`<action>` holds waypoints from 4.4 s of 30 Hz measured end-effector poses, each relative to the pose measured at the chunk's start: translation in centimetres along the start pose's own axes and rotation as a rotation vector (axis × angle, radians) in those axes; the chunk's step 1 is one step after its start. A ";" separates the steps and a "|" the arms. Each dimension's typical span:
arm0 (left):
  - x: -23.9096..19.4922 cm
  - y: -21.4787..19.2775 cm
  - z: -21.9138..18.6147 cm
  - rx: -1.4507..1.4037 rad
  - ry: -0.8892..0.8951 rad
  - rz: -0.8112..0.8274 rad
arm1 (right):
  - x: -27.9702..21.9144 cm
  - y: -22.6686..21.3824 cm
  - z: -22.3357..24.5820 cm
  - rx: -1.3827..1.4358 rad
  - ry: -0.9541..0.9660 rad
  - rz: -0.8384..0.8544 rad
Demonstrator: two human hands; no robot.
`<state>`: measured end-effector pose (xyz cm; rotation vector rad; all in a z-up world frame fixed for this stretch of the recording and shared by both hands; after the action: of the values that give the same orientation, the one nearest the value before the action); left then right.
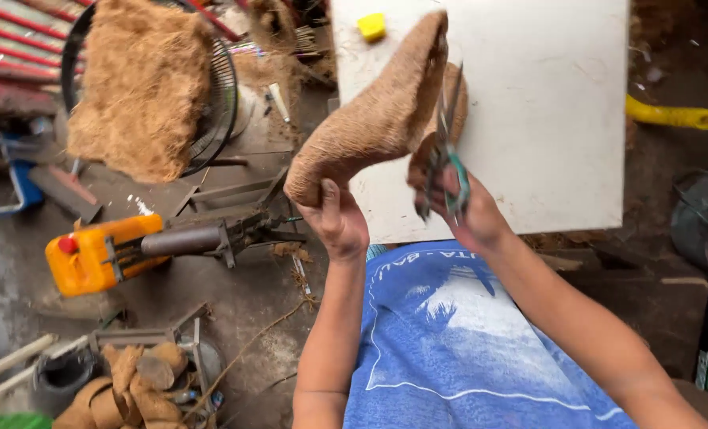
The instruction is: The person picks up a pair of coco fiber slippers and trims loose fibers from the edges using scissors. They repeatedly inspect the slippers, rotate them, and make precise cuts to shape the openings. The slippers are placed on a white work table during the process.
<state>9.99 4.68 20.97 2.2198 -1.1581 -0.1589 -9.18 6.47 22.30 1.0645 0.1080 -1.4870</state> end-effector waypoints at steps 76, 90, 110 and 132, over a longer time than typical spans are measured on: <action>-3.9 6.4 7.3 0.138 -0.620 0.703 | -0.5 -12.9 1.5 -0.935 -0.123 -0.249; -3.8 6.1 8.2 0.080 -0.656 0.687 | -0.3 -13.2 1.9 -0.917 -0.203 -0.277; -5.6 8.7 8.5 0.080 -0.702 0.720 | -0.4 -15.0 2.2 -0.872 -0.232 -0.314; -6.9 8.9 10.0 0.094 -0.785 0.869 | 0.2 -16.4 1.4 -0.852 -0.311 -0.361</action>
<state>-4.17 1.61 16.91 1.5262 -2.4704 -0.6405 -23.43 9.59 14.76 0.1226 0.6748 -1.6635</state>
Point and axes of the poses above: each hand's wrist, its own x-axis towards the middle knuckle, its own y-axis out of the palm, z = x × y, the point moved 9 cm from there along x, towards the middle knuckle, and after that the axes turned 12 degrees about y, right-handed, at the moved point
